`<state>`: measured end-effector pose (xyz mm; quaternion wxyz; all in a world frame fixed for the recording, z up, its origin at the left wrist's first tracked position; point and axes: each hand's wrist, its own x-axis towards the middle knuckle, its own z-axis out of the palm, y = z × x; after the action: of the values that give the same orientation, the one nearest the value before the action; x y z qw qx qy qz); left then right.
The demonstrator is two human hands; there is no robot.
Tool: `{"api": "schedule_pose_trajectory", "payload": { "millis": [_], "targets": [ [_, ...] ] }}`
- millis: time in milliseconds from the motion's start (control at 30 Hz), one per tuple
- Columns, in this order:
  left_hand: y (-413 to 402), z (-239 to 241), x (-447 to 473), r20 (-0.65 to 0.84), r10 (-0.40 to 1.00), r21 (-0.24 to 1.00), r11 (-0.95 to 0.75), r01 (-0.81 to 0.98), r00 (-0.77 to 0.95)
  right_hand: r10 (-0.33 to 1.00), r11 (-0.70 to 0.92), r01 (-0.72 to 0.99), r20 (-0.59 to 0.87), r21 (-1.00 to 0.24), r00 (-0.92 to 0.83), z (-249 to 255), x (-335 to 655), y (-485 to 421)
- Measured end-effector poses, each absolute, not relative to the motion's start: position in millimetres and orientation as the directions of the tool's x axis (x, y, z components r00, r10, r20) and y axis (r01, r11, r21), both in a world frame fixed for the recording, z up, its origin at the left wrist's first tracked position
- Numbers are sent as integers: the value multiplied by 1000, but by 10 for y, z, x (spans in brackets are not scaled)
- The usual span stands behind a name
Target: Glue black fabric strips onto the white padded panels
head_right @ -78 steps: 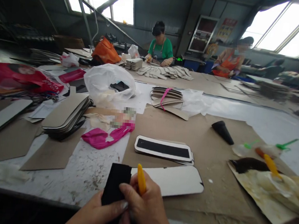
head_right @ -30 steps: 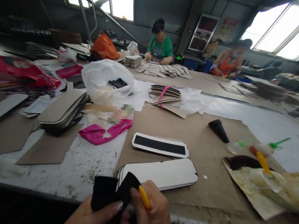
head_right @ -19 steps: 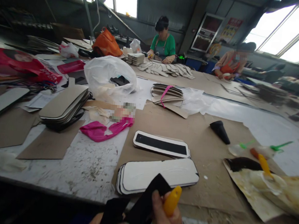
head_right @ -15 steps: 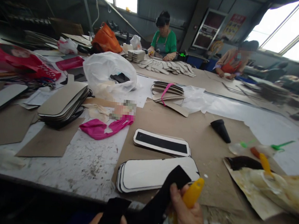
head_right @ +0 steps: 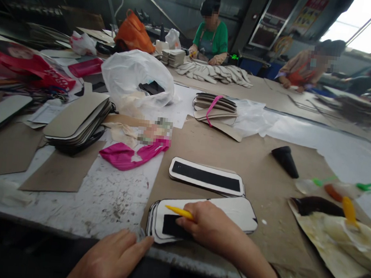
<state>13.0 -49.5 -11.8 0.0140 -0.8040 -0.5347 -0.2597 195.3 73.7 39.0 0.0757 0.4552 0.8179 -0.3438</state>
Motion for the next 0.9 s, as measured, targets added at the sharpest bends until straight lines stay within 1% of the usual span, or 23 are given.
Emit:
{"api": "schedule_pose_trajectory", "payload": {
  "millis": [67,233,333,400,533,633,733,767,833,900],
  "targets": [
    [-421,-142,120,451,835,225,-448,865,315,674,343,803,-468,-487,-572,371,1880,808],
    [-325,-250,102,447,828,246,-477,844,338,634,388,796,-492,-465,-597,332,1839,909],
    [-282,-321,104,485,802,234,-503,832,349,631,443,793,-482,-418,-607,297,1825,922],
    [-252,-343,107,505,789,220,-510,832,350,618,476,795,-500,-375,-606,279,1798,918],
    [-217,-326,105,413,815,186,-512,838,407,596,539,793,-536,-284,-597,319,1771,884],
    [-224,-324,81,389,810,158,-528,835,439,633,550,812,-536,-196,-559,431,1940,860],
    [-234,-353,25,350,818,142,-527,838,456,743,443,892,-522,-85,-419,562,2338,846],
    [-233,-363,2,325,817,135,-539,831,477,788,394,917,-494,-57,-369,595,2491,838],
    [-225,-379,-43,320,795,132,-576,807,515,861,323,946,-407,-25,-304,625,2761,817],
    [-213,-387,-78,334,776,148,-603,784,535,906,300,954,-314,4,-283,600,2928,795]
  ]
}}
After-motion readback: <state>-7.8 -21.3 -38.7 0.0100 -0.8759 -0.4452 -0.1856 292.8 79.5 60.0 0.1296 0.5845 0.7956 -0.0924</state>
